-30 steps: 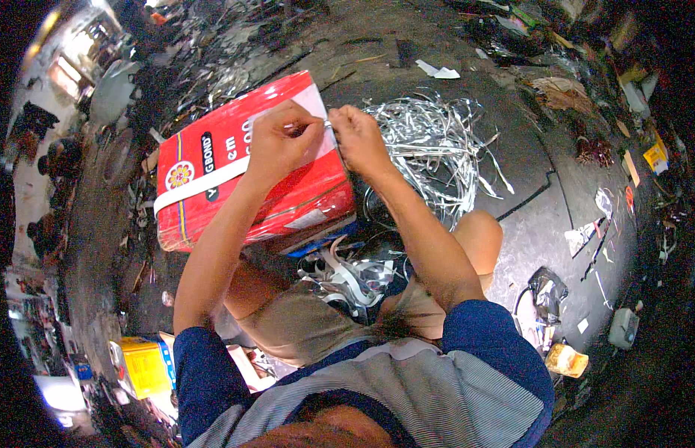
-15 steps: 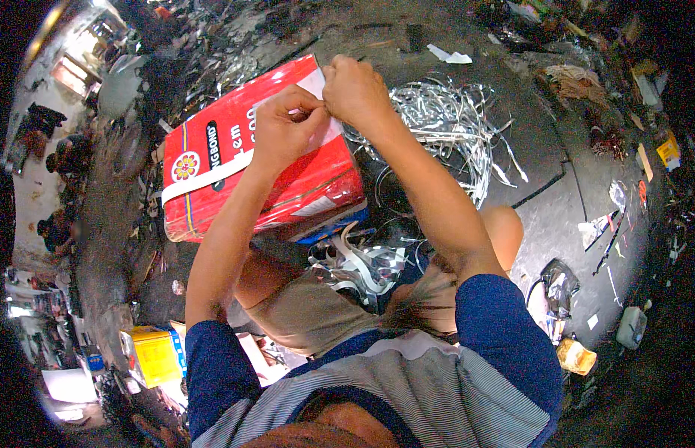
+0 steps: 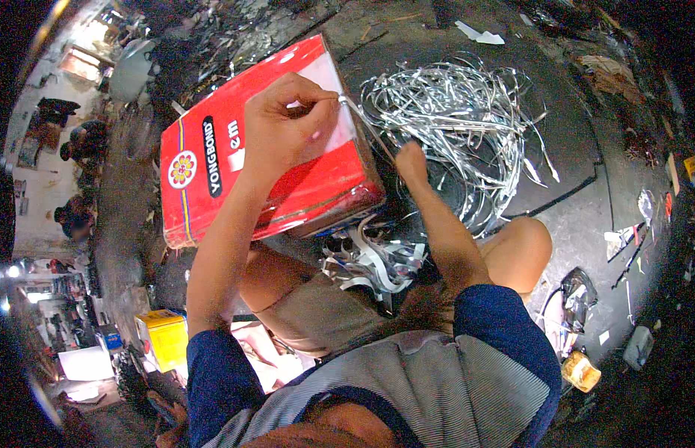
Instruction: The person sits on the floor and wraps a red rectangular package with white tape. They repeatedly pull tape from a roll, press it onto the package, and tear off pieces to secure the package.
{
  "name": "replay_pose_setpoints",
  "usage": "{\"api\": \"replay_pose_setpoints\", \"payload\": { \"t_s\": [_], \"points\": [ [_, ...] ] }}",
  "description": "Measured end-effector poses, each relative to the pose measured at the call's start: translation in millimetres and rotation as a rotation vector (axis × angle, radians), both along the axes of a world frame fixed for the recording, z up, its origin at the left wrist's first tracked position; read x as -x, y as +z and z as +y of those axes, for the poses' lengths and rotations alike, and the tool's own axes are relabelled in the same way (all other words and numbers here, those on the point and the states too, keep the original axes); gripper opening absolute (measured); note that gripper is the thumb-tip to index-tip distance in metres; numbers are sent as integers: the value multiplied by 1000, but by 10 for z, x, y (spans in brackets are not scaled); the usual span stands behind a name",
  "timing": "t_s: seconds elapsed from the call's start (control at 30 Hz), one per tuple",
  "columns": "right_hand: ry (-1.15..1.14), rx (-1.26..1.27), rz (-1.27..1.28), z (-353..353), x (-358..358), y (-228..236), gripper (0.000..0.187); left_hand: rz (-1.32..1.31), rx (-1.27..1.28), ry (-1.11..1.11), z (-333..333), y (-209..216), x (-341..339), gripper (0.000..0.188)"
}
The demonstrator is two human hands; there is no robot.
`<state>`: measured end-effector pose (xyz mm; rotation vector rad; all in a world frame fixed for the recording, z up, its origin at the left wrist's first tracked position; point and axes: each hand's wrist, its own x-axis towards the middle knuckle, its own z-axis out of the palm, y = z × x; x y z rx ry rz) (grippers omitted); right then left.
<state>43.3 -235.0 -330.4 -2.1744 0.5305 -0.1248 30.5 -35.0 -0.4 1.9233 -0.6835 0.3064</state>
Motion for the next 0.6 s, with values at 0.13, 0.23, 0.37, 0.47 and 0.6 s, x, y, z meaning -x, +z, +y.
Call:
{"api": "replay_pose_setpoints", "payload": {
  "t_s": [0.13, 0.23, 0.37, 0.47, 0.6],
  "points": [
    [37, 6, 119, -344, 442, -884, 38, 22, 82, -16, -26, 14, 30, 2],
    [-79, 125, 316, -200, 447, -866, 47, -40, 49, -30, -8, 28, -3, 3],
    [30, 219, 398, -200, 507, -646, 43, -127, -22, -31, 25, 7, 13, 8],
    [60, 296, 398, -200, 530, -602, 38, -211, -80, -73, 77, 28, 14, 13],
    [-13, 312, 364, -338, 555, -641, 36, -374, -226, -171, 165, 34, 19, 30]
  ]
}}
